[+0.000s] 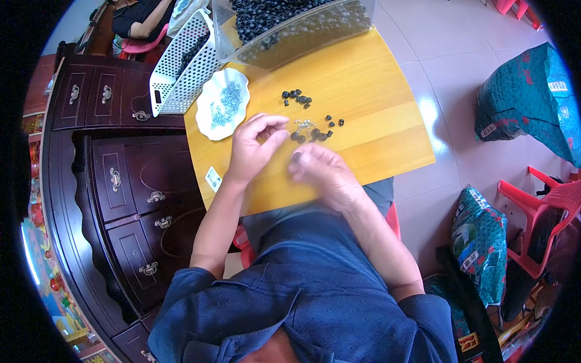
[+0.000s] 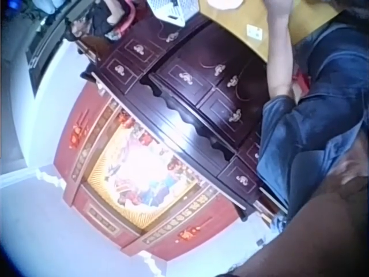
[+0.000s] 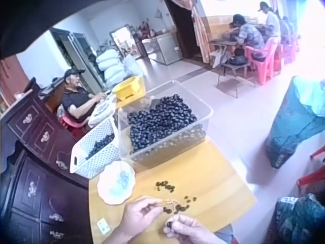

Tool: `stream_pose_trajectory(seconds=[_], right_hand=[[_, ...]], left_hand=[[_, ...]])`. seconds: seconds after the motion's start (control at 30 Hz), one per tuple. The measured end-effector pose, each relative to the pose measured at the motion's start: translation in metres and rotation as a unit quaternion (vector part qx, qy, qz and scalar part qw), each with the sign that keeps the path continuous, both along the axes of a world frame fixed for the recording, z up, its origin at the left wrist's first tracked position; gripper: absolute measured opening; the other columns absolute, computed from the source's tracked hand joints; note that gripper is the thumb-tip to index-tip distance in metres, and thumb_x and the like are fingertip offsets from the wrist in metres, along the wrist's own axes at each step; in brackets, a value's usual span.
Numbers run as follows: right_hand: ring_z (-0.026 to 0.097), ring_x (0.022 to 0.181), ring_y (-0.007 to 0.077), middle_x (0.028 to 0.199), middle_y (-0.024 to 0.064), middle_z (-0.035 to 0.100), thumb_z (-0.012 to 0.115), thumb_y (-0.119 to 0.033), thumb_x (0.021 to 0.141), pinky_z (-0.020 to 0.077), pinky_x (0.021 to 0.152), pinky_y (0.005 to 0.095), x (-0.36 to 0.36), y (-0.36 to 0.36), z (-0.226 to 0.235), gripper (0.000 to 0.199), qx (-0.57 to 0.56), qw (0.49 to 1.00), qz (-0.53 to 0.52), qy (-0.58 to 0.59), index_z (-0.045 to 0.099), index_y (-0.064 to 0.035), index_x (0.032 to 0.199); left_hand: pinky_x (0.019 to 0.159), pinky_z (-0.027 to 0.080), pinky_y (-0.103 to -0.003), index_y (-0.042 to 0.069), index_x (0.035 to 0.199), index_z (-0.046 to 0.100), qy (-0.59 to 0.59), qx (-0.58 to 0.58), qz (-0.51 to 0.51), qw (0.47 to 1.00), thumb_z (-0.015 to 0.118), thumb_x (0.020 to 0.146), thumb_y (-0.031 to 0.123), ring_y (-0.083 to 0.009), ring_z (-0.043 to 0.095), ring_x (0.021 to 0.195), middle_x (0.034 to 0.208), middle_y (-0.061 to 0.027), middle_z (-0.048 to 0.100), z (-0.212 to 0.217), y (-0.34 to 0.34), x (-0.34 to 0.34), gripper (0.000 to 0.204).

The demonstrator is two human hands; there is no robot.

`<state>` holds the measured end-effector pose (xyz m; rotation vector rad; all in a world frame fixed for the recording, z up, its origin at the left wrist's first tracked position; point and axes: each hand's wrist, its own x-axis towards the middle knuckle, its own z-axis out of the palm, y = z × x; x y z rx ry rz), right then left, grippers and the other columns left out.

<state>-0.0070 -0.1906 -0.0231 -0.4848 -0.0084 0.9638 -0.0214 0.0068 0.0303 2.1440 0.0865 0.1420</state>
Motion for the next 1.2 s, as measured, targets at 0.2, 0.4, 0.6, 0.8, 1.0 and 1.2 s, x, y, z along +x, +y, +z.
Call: stream_pose_trajectory(seconds=[0.2,0.4,0.6,0.8,1.0,1.2], right_hand=[[0.062,0.085,0.0112,0.096,0.0042,0.067,0.065,-0.024,0.1,0.0502,0.08,0.0251,-0.002,0.003,0.001,0.02,-0.033,0.999,-0.006,-0.041,0.062,-0.0064,0.11],[0.06,0.084,0.0105,0.095,0.0033,0.067,0.064,-0.024,0.1,0.0494,0.08,0.0246,-0.001,0.003,0.005,0.02,-0.048,0.998,-0.005,-0.052,0.062,-0.0068,0.109],[0.061,0.084,0.0105,0.094,0.0033,0.067,0.064,-0.024,0.1,0.0493,0.079,0.0245,-0.002,0.004,0.004,0.019,-0.055,0.997,-0.002,-0.048,0.062,-0.007,0.109],[0.061,0.084,0.0101,0.094,0.0031,0.067,0.064,-0.024,0.1,0.0494,0.079,0.0241,0.0,0.003,0.002,0.019,-0.061,0.997,-0.014,-0.051,0.062,-0.0076,0.11],[0.061,0.085,0.01,0.095,0.0028,0.067,0.065,-0.023,0.099,0.0495,0.08,0.0243,-0.001,0.004,0.003,0.02,-0.059,0.997,-0.014,-0.049,0.061,-0.0076,0.111],[0.061,0.084,0.0101,0.093,0.0018,0.068,0.066,-0.022,0.099,0.0487,0.082,0.0256,-0.002,0.005,0.002,0.02,-0.055,0.996,-0.019,-0.066,0.063,-0.0048,0.108]], left_hand=[[0.063,0.053,-0.027,0.002,0.103,0.073,-0.038,0.148,-0.002,0.988,0.074,0.083,0.001,-0.0135,0.066,0.07,0.087,-0.0075,0.069,-0.028,0.004,0.016,0.021],[0.065,0.055,-0.031,0.004,0.1,0.074,-0.045,0.209,-0.018,0.977,0.074,0.084,0.008,-0.0204,0.069,0.072,0.086,-0.0083,0.071,-0.039,0.007,0.023,0.016],[0.067,0.055,-0.035,0.003,0.09,0.068,-0.081,0.302,-0.03,0.949,0.071,0.085,0.007,-0.0247,0.069,0.075,0.087,-0.0095,0.071,-0.037,0.009,0.023,0.007],[0.066,0.056,-0.036,0.003,0.09,0.063,-0.055,0.179,0.017,0.982,0.069,0.087,0.003,-0.0282,0.07,0.075,0.084,-0.0131,0.069,-0.014,0.006,0.004,0.007],[0.065,0.056,-0.03,0.0,0.091,0.066,-0.081,0.036,-0.046,0.995,0.071,0.083,-0.005,-0.0209,0.07,0.073,0.087,-0.0113,0.071,0.022,-0.008,-0.021,0.01],[0.066,0.056,-0.031,0.001,0.091,0.068,-0.091,0.05,-0.098,0.99,0.072,0.081,-0.006,-0.0228,0.07,0.074,0.087,-0.0108,0.071,0.038,-0.019,-0.027,0.012]])
